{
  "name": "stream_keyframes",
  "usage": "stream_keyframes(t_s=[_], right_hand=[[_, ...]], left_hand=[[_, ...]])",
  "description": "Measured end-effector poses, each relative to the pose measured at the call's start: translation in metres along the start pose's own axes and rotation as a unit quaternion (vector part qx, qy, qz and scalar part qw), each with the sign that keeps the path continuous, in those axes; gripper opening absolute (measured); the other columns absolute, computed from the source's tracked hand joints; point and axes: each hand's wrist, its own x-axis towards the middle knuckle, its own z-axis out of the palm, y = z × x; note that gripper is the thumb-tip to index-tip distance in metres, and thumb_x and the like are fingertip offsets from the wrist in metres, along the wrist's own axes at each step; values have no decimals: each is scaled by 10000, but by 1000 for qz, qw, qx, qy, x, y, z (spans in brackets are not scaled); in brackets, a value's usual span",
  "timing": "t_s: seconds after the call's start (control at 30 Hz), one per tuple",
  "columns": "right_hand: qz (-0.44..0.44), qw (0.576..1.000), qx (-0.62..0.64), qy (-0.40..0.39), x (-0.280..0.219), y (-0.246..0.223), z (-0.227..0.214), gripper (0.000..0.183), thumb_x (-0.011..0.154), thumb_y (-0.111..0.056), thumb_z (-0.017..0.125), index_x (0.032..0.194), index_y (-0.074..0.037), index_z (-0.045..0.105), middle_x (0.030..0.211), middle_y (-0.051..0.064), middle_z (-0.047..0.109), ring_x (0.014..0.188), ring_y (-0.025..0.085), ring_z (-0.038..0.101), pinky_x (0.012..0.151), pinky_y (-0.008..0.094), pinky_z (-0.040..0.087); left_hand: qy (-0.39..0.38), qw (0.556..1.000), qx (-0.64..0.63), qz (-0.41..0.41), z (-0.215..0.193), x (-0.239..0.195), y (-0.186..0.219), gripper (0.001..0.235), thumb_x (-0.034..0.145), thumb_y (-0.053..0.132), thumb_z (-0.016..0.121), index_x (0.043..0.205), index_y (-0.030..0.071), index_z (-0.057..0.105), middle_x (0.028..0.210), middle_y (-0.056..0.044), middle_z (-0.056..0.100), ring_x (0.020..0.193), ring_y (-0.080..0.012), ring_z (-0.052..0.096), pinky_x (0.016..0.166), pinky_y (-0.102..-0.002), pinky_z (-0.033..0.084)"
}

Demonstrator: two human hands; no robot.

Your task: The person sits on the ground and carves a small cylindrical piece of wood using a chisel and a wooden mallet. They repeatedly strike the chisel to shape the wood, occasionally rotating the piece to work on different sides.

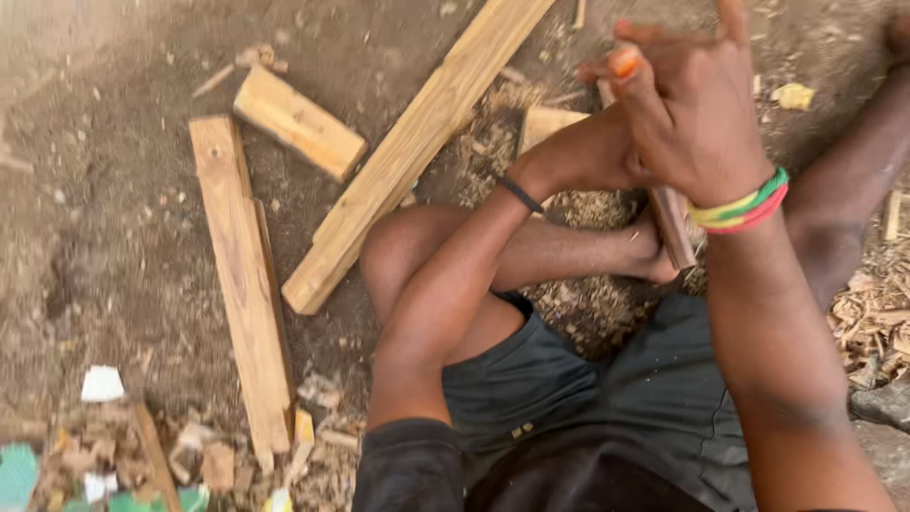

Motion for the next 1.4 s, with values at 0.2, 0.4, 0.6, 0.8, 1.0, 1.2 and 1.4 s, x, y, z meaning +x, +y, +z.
stream_keyframes(t_s=[0.2,0.4,0.6,0.8,1.0,1.2,1.4], right_hand=[[16,999,-30,15,-5,-3,-8,689,1189,-472,304,956,-54,799,792,155,706,1037,283,717,1300,515,176],[43,986,-145,-65,7,-20,22,680,1141,-509,390,835,-56,794,842,169,730,867,301,724,1278,549,196],[35,995,-72,-65,22,-27,25,762,1146,-539,324,788,-43,779,901,170,772,972,303,748,1259,580,161],[-8,995,30,90,22,-2,-59,825,1239,-533,165,1012,-32,780,950,105,770,1141,256,760,1348,563,210],[112,982,125,87,-8,24,-45,777,1153,-571,257,1090,-9,791,1030,151,784,827,217,644,905,377,488],[158,970,170,66,-29,42,-19,783,1176,-564,258,1114,-3,801,938,162,727,872,248,657,920,369,470],[98,968,219,71,-36,50,-28,787,1228,-511,222,1137,59,758,1106,170,763,1055,247,738,1037,348,547]], left_hand=[[11,999,26,-25,-5,6,13,467,840,259,856,1233,84,674,1107,-121,748,1014,-228,748,940,-368,618],[16,999,-13,-47,5,-8,-24,496,873,283,835,1269,48,653,1202,-149,708,1109,-252,711,974,-382,576],[-18,994,25,-103,0,-31,-18,468,891,328,828,1197,7,681,1200,-173,739,1118,-267,711,975,-392,569],[47,996,-40,-65,-28,-5,30,320,862,291,859,1036,64,716,968,-82,766,928,-204,748,825,-341,618],[57,998,2,-25,-46,-12,32,262,921,225,864,948,53,668,813,-60,728,762,-166,706,713,-339,581],[7,1000,-13,-27,-22,1,28,286,878,241,864,1028,76,686,888,-79,775,811,-174,764,713,-340,605],[10,999,22,-37,-21,2,26,319,874,233,863,1090,76,689,932,-103,774,855,-229,787,758,-367,616]])
